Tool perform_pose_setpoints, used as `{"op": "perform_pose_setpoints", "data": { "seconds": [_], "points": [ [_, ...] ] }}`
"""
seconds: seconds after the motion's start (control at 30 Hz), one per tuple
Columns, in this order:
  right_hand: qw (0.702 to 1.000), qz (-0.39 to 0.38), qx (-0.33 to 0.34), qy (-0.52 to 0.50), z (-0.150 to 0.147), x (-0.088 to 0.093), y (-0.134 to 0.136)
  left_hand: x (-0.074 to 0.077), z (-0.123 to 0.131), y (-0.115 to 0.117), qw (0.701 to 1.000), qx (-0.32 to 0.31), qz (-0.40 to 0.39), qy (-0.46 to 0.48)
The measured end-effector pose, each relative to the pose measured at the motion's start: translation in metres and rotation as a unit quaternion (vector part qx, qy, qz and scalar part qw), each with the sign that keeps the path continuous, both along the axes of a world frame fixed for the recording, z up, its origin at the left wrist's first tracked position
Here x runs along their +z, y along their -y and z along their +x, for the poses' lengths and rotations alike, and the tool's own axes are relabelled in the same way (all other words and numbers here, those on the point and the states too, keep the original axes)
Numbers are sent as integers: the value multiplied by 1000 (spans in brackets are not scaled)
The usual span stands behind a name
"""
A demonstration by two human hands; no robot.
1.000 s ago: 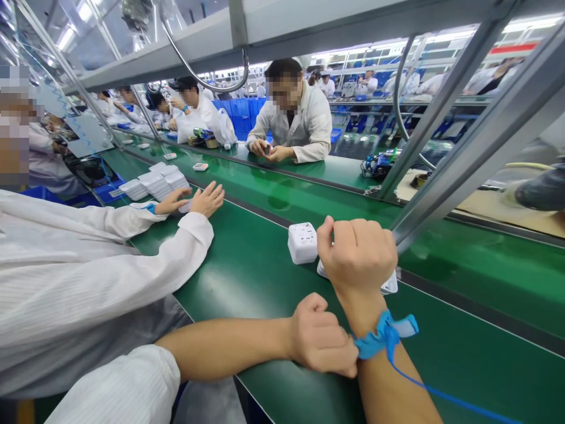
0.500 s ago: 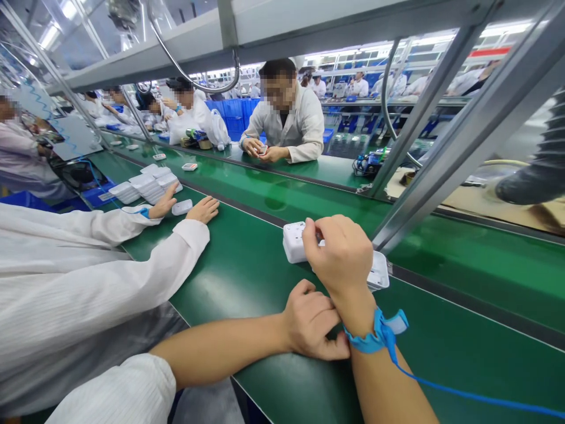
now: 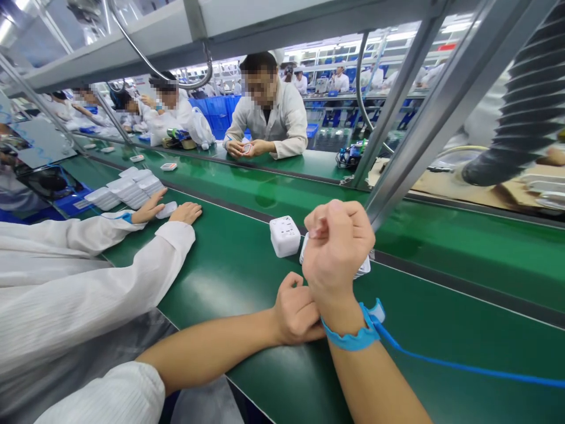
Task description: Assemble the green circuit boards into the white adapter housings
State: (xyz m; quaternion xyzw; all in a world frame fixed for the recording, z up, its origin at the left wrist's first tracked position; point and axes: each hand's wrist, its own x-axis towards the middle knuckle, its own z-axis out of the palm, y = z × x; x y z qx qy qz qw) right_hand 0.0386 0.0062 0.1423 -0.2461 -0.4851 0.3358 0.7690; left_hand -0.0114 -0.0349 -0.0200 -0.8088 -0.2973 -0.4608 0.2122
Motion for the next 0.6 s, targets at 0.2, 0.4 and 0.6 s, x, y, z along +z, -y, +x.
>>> {"op": "perform_pose_setpoints", "data": {
  "seconds": [0.2,0.4,0.6],
  "points": [
    [990,-35,78,115,5,1,-2,0,4,1,997,-33,66,33],
    [805,188,-178,533,6,-18,-12,-17,3,0,1000,-19,-2,-10],
    [700,286,-178,629,6,-25,-12,-17,0,-6,991,-72,-113,-3]
  ]
}}
